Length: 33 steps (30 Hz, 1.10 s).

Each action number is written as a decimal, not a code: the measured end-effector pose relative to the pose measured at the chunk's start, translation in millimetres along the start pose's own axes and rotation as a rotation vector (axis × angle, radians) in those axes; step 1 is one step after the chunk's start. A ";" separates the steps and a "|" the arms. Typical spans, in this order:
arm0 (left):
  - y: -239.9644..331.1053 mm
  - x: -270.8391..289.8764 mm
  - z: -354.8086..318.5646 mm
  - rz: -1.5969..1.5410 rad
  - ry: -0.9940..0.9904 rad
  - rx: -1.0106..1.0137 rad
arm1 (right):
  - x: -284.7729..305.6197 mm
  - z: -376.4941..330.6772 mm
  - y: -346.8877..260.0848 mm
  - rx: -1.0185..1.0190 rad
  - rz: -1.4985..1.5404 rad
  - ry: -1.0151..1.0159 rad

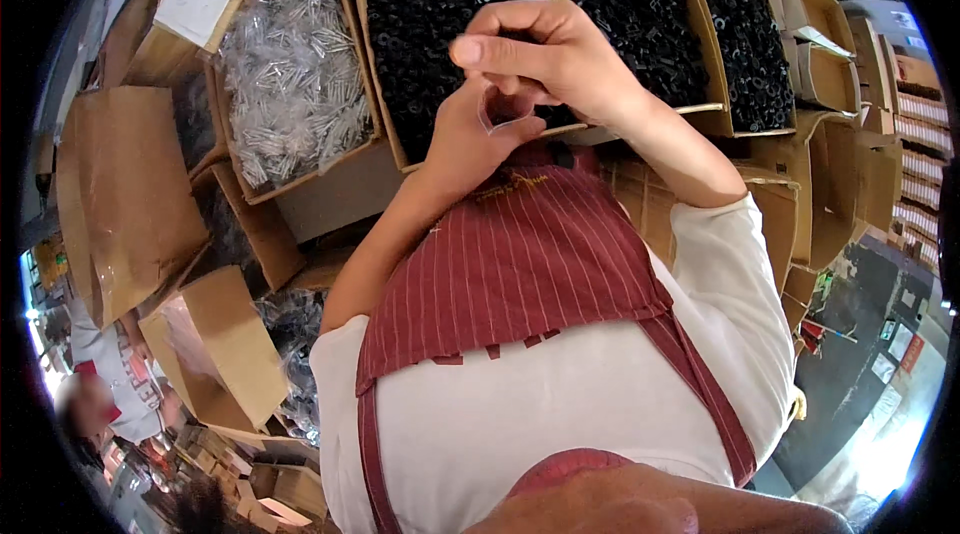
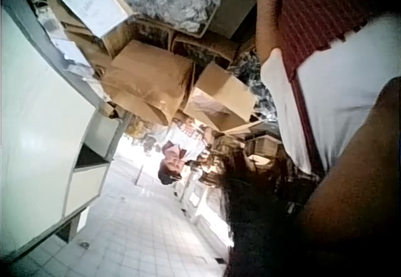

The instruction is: Sorting small black plastic parts from bulk containers into small individual plastic bags.

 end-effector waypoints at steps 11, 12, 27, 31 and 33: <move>18.8 -3.0 8.3 -0.118 0.012 -0.137 | -6.6 -1.5 -12.6 0.219 0.176 0.002; 24.7 -0.4 7.8 -0.141 0.036 -0.220 | -5.5 -1.4 -11.7 0.220 0.178 0.006; 25.2 7.2 6.9 -0.039 0.033 -0.208 | 9.2 -11.3 -36.2 0.336 -0.311 -0.092; 24.2 22.6 -2.7 -0.052 0.143 -0.218 | 110.0 -24.3 -35.3 0.158 -0.770 0.376; 26.5 19.0 0.6 -0.084 0.121 -0.216 | 182.5 -46.2 29.2 0.126 -1.213 0.505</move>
Point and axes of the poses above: each hand's wrist, its own z-axis towards the middle knuckle, its own x-axis out of the back of the hand, y = z × x, the point moved 10 cm from there along z, towards the middle knuckle, and after that the axes turned 11 degrees about -y, right-handed, at the moved point
